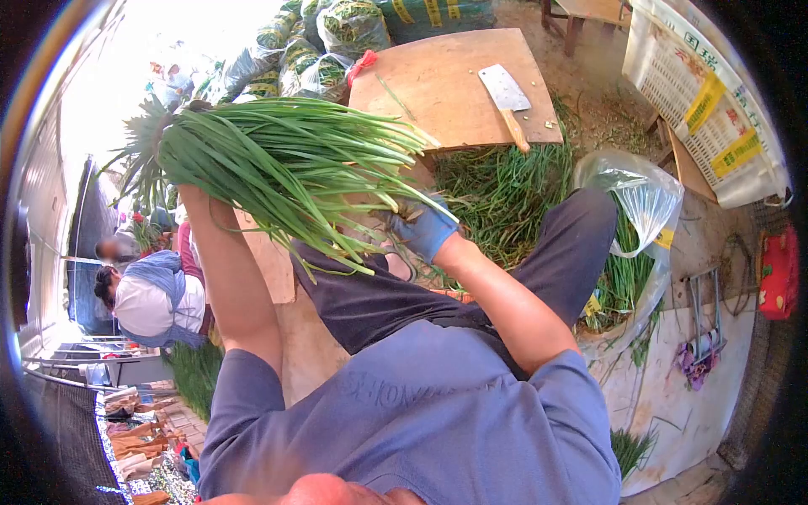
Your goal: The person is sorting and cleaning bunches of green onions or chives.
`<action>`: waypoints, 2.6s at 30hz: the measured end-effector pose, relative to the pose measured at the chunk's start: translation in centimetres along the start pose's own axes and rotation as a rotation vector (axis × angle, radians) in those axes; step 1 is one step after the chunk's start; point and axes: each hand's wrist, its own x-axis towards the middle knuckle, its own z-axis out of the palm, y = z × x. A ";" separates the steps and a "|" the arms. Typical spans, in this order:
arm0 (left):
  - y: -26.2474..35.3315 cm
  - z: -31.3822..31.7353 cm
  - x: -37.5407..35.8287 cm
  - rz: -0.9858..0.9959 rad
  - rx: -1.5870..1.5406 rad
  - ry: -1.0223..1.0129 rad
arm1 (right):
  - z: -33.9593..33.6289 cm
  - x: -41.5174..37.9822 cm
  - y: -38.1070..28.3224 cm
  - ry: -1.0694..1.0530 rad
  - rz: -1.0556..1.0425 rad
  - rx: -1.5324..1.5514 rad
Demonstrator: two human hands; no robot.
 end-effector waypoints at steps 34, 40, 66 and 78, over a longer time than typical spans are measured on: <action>-2.2 0.2 0.5 -0.213 -0.289 0.220 | -2.0 -0.2 -5.7 0.432 0.110 0.475; -3.6 -6.6 3.7 -0.188 -0.304 0.004 | -8.5 -1.8 -5.3 0.463 0.057 0.380; -1.1 -1.9 4.0 -0.088 -0.039 0.475 | 6.1 1.1 0.0 0.024 0.338 0.893; -0.9 -5.8 5.5 0.008 -0.083 0.462 | -3.8 -8.6 4.4 -0.615 0.454 -1.015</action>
